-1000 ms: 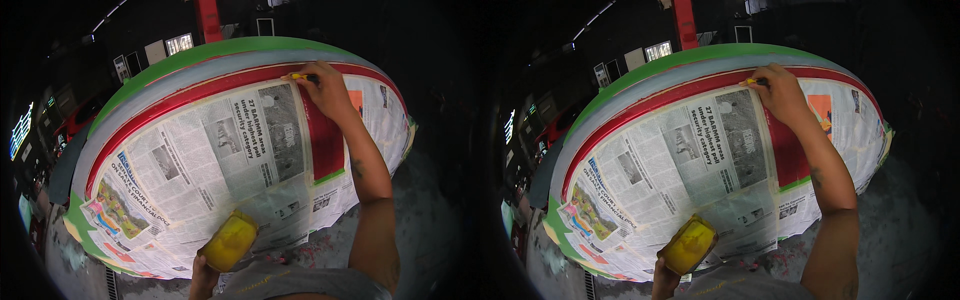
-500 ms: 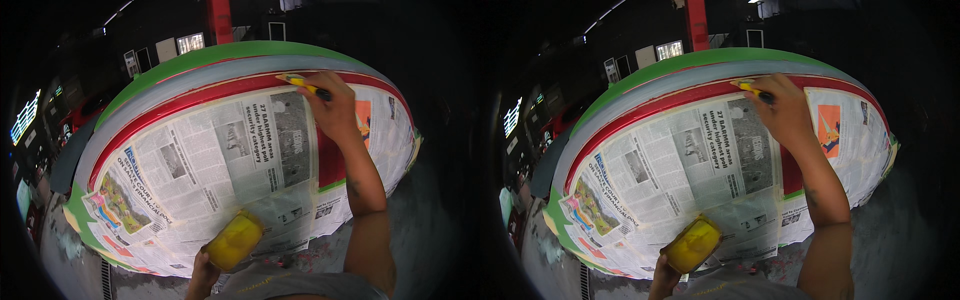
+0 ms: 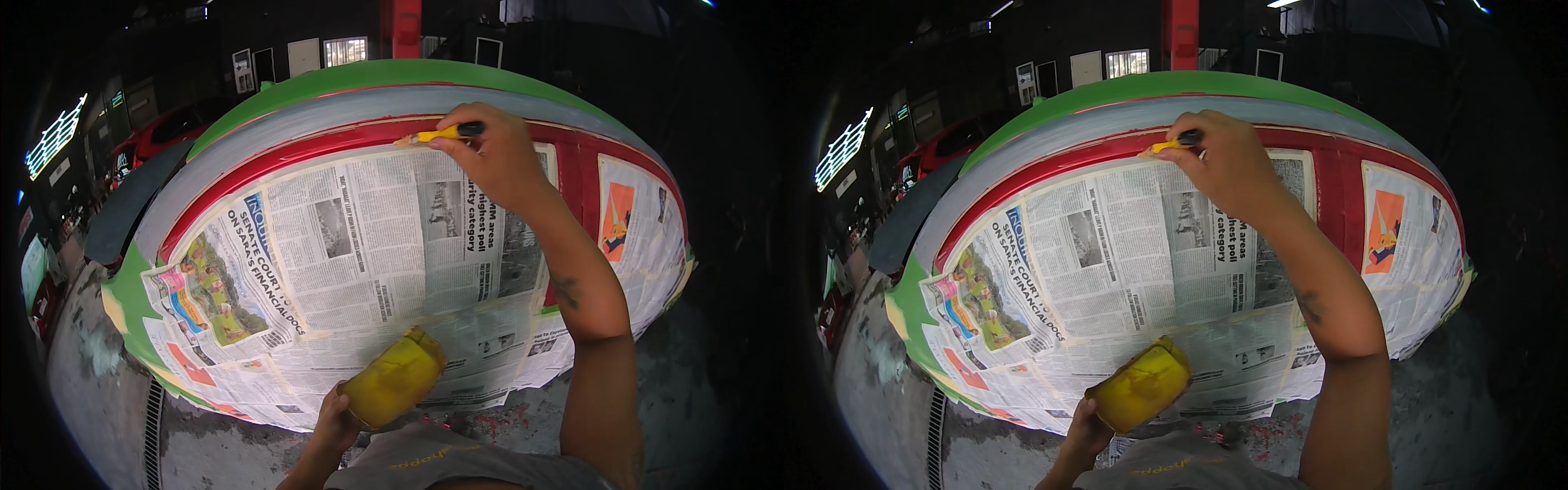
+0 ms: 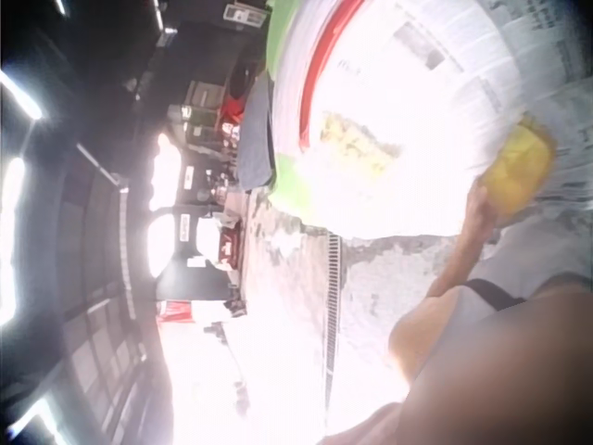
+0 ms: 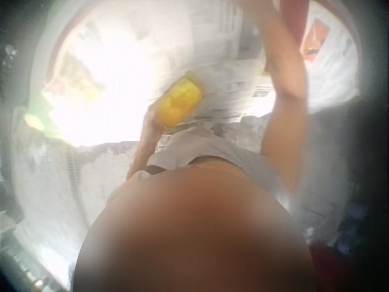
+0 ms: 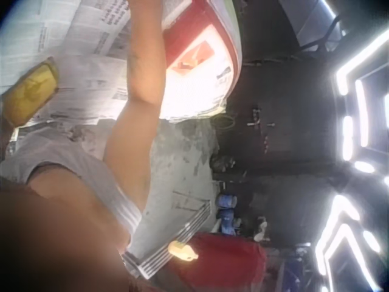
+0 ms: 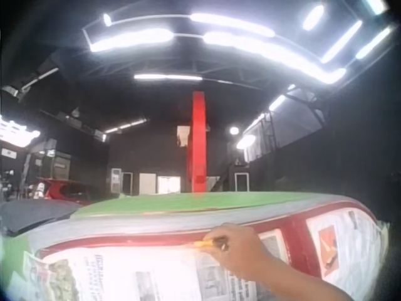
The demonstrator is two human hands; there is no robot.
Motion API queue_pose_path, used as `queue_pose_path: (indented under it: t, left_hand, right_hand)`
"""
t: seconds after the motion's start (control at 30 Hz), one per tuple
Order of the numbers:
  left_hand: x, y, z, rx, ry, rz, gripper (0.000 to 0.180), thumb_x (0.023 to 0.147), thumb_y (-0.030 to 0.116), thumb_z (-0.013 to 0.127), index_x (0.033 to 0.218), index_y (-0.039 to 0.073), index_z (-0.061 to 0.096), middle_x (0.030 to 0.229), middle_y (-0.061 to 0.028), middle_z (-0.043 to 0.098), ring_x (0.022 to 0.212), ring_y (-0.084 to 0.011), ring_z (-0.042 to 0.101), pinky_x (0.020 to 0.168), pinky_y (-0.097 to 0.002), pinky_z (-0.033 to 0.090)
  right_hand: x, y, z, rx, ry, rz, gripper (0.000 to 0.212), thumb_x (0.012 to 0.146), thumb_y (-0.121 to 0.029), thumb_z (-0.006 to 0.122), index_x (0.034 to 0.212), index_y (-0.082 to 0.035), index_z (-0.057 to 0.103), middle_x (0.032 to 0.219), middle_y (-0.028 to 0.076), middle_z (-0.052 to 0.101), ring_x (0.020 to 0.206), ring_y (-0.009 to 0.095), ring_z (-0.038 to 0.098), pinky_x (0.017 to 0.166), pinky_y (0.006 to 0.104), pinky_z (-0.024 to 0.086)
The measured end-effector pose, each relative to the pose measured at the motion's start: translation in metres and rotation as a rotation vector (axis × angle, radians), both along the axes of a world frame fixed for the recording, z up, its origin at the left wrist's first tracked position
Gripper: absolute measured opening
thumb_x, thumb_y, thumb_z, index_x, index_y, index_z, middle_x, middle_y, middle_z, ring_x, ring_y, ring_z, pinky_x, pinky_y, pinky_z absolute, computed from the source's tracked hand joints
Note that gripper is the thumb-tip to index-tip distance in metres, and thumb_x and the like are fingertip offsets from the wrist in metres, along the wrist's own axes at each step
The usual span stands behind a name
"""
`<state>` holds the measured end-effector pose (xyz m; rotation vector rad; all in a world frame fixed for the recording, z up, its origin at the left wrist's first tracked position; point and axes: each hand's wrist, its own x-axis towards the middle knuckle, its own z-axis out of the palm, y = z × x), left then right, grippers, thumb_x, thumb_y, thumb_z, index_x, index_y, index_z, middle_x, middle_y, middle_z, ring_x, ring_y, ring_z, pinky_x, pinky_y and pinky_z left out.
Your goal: The person paints a red stripe along the rear of a car using a small brush and a yellow paint container. The car is masked with newspaper and tape. The person repeatedly dips the brush into the container and applies paint along the curved edge of the trunk.
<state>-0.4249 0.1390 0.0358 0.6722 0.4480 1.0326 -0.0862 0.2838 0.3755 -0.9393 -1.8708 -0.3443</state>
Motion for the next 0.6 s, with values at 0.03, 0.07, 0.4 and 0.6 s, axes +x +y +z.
queue_pose_path:
  t: [0.03, 0.07, 0.4, 0.6]
  left_hand:
    - [-0.002, -0.001, -0.002, -0.011, -0.011, -0.005, 0.077, 0.095, 0.046, 0.084, 0.145, -0.006, 0.056, 0.136, -0.0164, 0.07, 0.122, -0.0259, 0.071, 0.104, -0.0424, 0.059]
    - [-0.005, 0.0, -0.004, -0.006, -0.007, 0.001, 0.076, 0.095, 0.045, 0.085, 0.144, -0.006, 0.056, 0.135, -0.0161, 0.07, 0.121, -0.0257, 0.071, 0.104, -0.0424, 0.059]
    - [-0.061, 0.008, -0.005, 0.018, 0.039, 0.188, 0.072, 0.093, 0.041, 0.09, 0.139, -0.004, 0.058, 0.127, -0.0134, 0.069, 0.118, -0.0224, 0.071, 0.098, -0.0401, 0.063]
    - [-0.099, 0.011, 0.006, -0.016, 0.158, 0.201, 0.071, 0.092, 0.04, 0.09, 0.138, -0.002, 0.058, 0.123, -0.0114, 0.071, 0.11, -0.019, 0.073, 0.093, -0.0358, 0.062]
  right_hand:
    - [-0.01, 0.004, 0.002, 0.035, -0.112, -0.096, 0.02, 0.099, -0.014, 0.086, 0.115, -0.004, 0.079, 0.109, 0.008, 0.08, 0.096, 0.016, 0.076, 0.084, 0.0313, 0.061]
    - [-0.019, 0.004, 0.004, 0.065, -0.232, -0.185, 0.021, 0.1, -0.015, 0.086, 0.115, -0.004, 0.079, 0.11, 0.008, 0.08, 0.097, 0.017, 0.077, 0.084, 0.0321, 0.061]
    - [-0.052, -0.119, -0.081, -0.083, 0.455, 0.3, 0.027, 0.09, 0.002, 0.089, 0.114, 0.002, 0.078, 0.11, 0.015, 0.076, 0.097, 0.024, 0.077, 0.088, 0.031, 0.063]
    - [-0.127, -0.148, -0.182, -0.528, 0.331, 0.425, 0.028, 0.084, -0.006, 0.096, 0.107, -0.002, 0.08, 0.102, 0.016, 0.079, 0.089, 0.024, 0.076, 0.078, 0.0349, 0.06]
